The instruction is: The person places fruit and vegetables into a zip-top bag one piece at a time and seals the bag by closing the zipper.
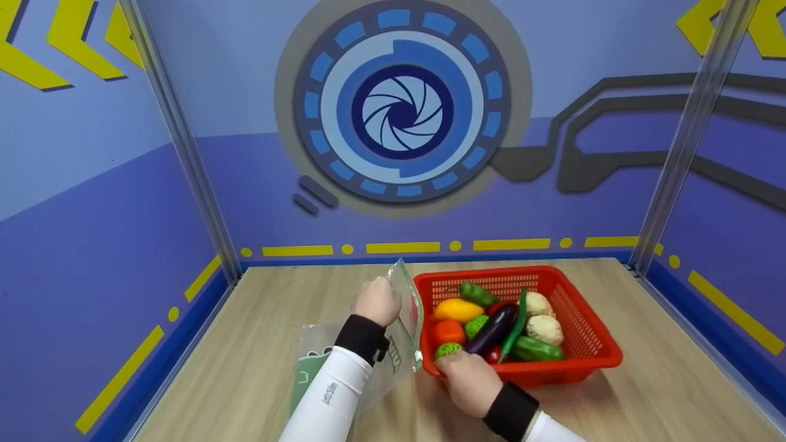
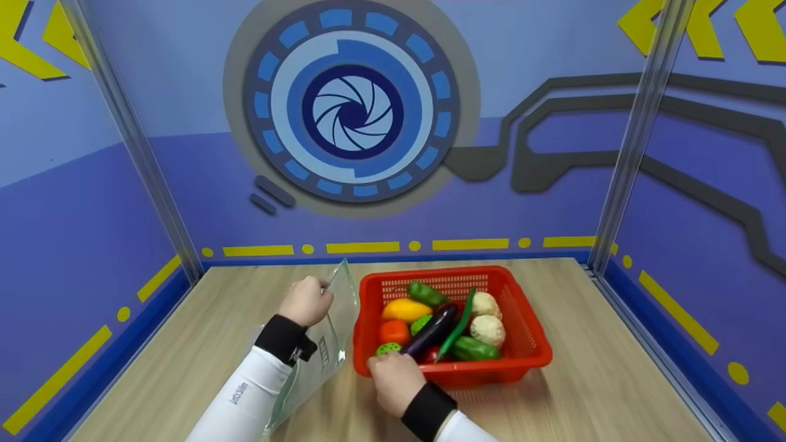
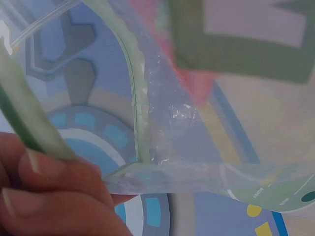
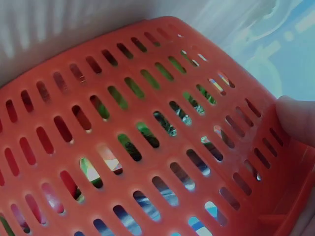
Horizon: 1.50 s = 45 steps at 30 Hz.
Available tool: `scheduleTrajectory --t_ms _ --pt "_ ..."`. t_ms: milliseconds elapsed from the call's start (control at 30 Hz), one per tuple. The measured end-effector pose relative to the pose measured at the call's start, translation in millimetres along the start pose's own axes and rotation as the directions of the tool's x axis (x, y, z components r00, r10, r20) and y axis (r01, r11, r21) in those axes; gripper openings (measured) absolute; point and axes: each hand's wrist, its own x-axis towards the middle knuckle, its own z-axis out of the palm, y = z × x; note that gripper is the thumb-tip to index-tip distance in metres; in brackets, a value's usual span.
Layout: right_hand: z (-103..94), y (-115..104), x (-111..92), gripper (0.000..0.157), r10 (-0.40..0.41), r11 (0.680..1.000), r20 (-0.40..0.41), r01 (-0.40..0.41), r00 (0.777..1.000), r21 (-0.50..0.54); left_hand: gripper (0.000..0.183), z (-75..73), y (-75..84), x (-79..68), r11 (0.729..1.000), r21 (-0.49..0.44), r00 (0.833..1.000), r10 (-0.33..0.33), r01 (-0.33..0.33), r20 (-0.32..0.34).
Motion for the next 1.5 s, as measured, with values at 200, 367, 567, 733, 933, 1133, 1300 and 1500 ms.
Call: scheduleTrajectory --t_ms 200,367,567,733,933,1133,1300,1500 --pt "2.9 -22 4 0.009 -0.033 0.999 0.014 0.033 0.999 -0.022 0.025 2.7 4.0 1.7 1.000 -0.007 1.000 0.000 0.000 0.012" --pt "6.3 -37 5 0.010 -0.102 0.994 0.004 0.102 0.995 -0.048 0.022 5.1 6.2 2.3 1.000 0.000 1.000 -0.003 0.003 0.023" --pt "6.7 -48 6 0.016 -0.117 0.993 0.004 0.117 0.993 0.018 0.018 7.0 7.3 2.2 0.999 -0.044 0.999 -0.023 0.025 0.048" --pt "6.9 -53 7 0.018 -0.110 0.994 -0.013 0.110 0.994 0.016 0.019 7.2 6.8 1.9 0.999 -0.039 0.999 -0.031 0.032 0.038" --pt "4.4 -52 8 0.031 -0.068 0.991 0.052 0.061 0.996 0.121 0.017 8.5 5.4 1.2 0.997 -0.063 0.998 -0.047 0.049 0.030" --pt "-7.3 -44 5 0.044 -0.039 0.984 0.149 0.013 0.988 0.176 0.014 8.8 4.9 1.1 0.995 -0.078 0.998 -0.058 0.061 0.037" --pt "-20.7 -28 2 0.037 0.019 0.951 0.102 -0.050 0.995 0.304 0.013 9.1 1.3 -1.3 0.995 -0.096 1.000 -0.011 0.009 -0.014" --pt "-35.9 4 1 0.020 0.146 0.920 -0.022 -0.128 0.989 0.371 0.024 10.4 -4.1 -5.7 0.992 -0.128 0.999 0.000 -0.006 -0.043"
